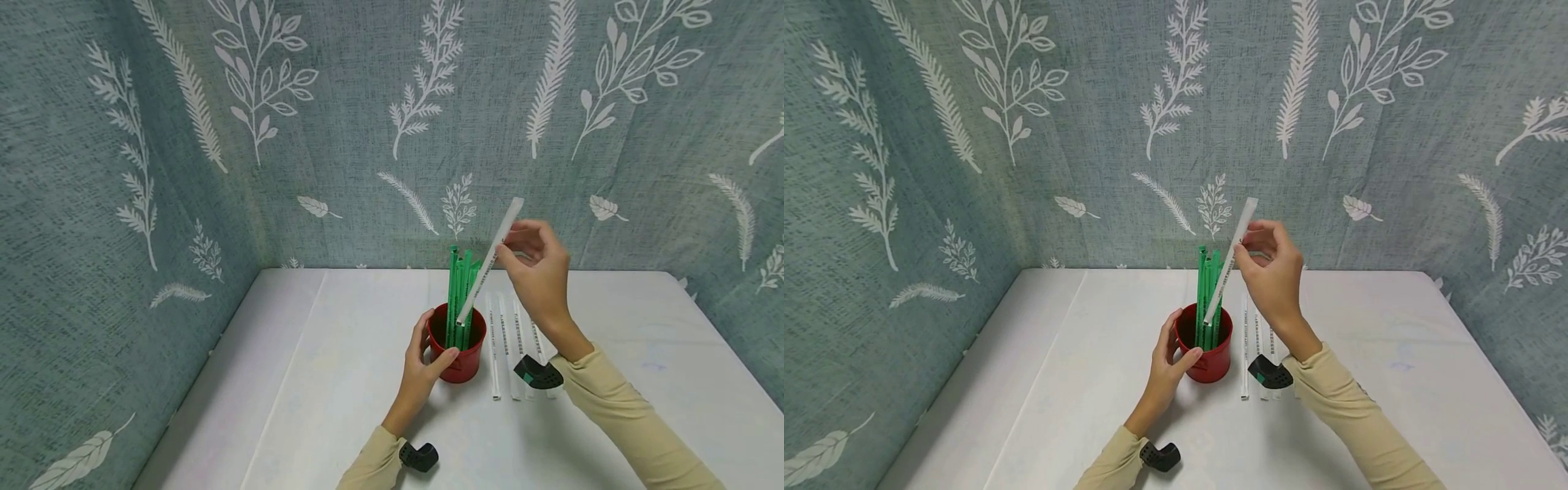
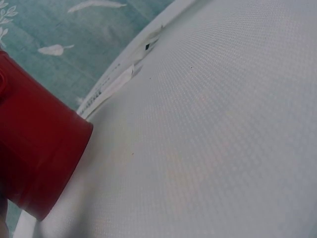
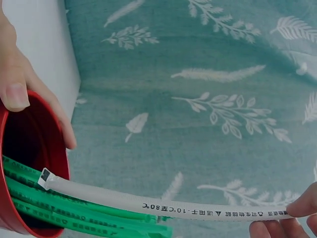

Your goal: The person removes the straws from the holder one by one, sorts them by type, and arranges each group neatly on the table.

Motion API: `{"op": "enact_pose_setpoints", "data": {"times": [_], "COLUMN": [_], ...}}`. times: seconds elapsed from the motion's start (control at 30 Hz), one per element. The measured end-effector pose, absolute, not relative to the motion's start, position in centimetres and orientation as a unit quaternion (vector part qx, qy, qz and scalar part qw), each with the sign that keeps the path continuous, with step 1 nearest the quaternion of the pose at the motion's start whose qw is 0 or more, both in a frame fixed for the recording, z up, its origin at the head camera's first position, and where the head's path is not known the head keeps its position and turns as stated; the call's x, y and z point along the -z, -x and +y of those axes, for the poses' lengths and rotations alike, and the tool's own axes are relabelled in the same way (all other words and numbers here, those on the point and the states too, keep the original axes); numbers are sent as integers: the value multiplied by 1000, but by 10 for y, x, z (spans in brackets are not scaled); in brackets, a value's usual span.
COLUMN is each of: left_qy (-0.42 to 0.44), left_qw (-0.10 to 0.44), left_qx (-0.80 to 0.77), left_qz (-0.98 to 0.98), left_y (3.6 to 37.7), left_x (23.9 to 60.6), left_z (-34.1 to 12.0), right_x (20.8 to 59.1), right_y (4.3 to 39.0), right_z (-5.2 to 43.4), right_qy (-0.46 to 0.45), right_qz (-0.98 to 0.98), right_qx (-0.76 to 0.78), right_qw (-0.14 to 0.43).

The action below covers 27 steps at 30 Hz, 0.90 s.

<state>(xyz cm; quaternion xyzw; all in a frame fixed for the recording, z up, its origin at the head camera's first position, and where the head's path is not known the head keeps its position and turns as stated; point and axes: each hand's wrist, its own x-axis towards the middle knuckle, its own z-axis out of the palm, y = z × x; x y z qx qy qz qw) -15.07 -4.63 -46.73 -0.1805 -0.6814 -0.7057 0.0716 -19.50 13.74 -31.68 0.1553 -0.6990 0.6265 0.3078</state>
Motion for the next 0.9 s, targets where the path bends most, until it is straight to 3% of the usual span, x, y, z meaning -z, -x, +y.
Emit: {"op": "enact_pose_setpoints", "data": {"times": [0.9], "left_qy": [180], "left_qw": [66], "left_qx": [703], "left_qz": [-684], "left_y": [151], "left_x": [467], "left_z": [-48], "right_x": [311], "right_y": [194], "right_z": [178], "right_qy": [-122], "right_qz": [-735], "right_qx": [-575], "right_qw": [339]}}
